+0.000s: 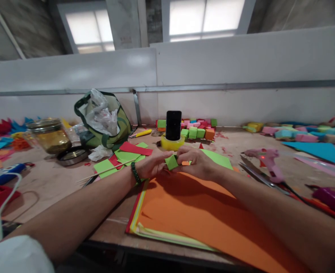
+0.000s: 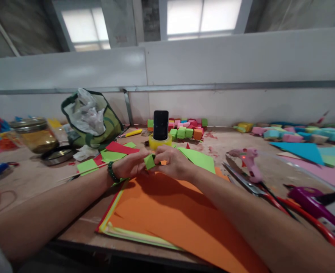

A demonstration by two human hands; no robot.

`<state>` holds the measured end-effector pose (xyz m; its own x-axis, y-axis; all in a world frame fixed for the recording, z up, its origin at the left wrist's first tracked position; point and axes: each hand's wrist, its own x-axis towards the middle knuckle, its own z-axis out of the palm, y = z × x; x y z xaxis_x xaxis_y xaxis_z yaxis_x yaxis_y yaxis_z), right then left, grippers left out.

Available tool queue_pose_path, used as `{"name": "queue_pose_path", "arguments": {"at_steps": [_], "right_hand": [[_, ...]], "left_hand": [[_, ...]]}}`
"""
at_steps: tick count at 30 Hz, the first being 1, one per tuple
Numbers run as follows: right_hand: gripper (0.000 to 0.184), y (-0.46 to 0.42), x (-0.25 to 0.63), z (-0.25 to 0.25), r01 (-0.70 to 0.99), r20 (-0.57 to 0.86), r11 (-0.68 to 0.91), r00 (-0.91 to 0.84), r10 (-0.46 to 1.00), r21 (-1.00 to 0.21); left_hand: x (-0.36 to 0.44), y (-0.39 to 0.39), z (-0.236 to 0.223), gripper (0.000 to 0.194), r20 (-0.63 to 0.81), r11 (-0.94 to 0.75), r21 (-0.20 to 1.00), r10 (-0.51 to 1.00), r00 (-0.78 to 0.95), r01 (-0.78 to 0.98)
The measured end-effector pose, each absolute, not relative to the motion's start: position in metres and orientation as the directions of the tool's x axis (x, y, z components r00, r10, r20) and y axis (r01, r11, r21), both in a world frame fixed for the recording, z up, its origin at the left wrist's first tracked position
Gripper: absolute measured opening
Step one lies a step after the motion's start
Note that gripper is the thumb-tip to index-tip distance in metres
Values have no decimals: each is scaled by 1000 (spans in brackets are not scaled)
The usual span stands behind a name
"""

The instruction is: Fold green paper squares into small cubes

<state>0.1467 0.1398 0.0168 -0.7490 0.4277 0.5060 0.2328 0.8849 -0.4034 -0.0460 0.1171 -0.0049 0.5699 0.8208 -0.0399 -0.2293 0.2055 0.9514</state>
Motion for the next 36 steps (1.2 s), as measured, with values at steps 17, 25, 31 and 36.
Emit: {"name": "queue_pose_path", "arguments": {"at_steps": [17, 25, 31, 36], "right_hand": [[27, 168, 182, 72, 686, 283, 706, -651, 704, -177], [24, 165, 207, 77, 760, -53, 650, -649, 759, 2], [22, 152, 227, 65, 767, -70, 639, -635, 769, 67], [15, 124, 249, 88, 885, 267, 441, -465, 844, 149]], "left_hand": [[-45, 126, -15, 40, 304, -328, 902, 944, 128, 279], [-55, 137, -16, 19, 443, -415, 812, 896, 29, 411], [-70, 151, -6, 26, 480, -418, 807, 876, -50, 417], [-64, 144, -7, 24, 509, -469, 771, 861, 26, 430]]}}
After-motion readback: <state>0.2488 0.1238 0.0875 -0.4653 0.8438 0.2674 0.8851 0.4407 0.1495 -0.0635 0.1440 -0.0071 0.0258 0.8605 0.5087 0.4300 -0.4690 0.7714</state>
